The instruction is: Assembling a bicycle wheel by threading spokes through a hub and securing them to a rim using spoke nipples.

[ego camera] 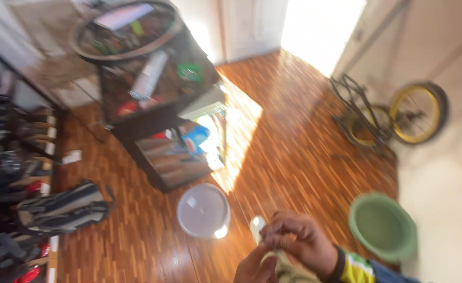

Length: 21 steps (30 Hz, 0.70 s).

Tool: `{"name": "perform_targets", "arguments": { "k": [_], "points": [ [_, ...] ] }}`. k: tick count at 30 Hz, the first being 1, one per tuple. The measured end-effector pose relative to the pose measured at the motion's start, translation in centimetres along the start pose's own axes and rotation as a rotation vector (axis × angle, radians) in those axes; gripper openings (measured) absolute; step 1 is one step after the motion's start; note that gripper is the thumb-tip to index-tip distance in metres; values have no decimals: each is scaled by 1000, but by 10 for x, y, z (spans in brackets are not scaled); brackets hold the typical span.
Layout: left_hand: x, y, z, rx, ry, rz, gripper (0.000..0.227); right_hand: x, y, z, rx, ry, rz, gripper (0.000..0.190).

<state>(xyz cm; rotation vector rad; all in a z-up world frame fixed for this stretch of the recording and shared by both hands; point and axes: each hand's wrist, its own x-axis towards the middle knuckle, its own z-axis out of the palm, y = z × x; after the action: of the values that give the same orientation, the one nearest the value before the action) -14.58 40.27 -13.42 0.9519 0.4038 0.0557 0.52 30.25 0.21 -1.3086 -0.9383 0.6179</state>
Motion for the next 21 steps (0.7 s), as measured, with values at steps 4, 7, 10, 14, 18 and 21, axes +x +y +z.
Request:
{"name": "perform_targets", "arguments": {
  "k": [4,7,10,14,18,21],
  "points": [
    [-15,13,63,39,-274,-81,39,-53,-64,-18,187,356,482,15],
    [-12,4,95,68,-441,-158,35,-84,-83,-40,-101,329,65,9],
    [-14,12,128,212,-612,-235,33,-110,-97,-45,45,598,63,4],
    [-16,11,172,369,-669,-154,30,-147,-108,-61,-37,769,30,4],
    [-19,-12,208,359,-637,-274,25,-202,-108,-76,-373,865,48,10],
    [-25,-30,239,337,-628,-308,20,-250,-109,-85,-534,848,79,6]
  ]
}}
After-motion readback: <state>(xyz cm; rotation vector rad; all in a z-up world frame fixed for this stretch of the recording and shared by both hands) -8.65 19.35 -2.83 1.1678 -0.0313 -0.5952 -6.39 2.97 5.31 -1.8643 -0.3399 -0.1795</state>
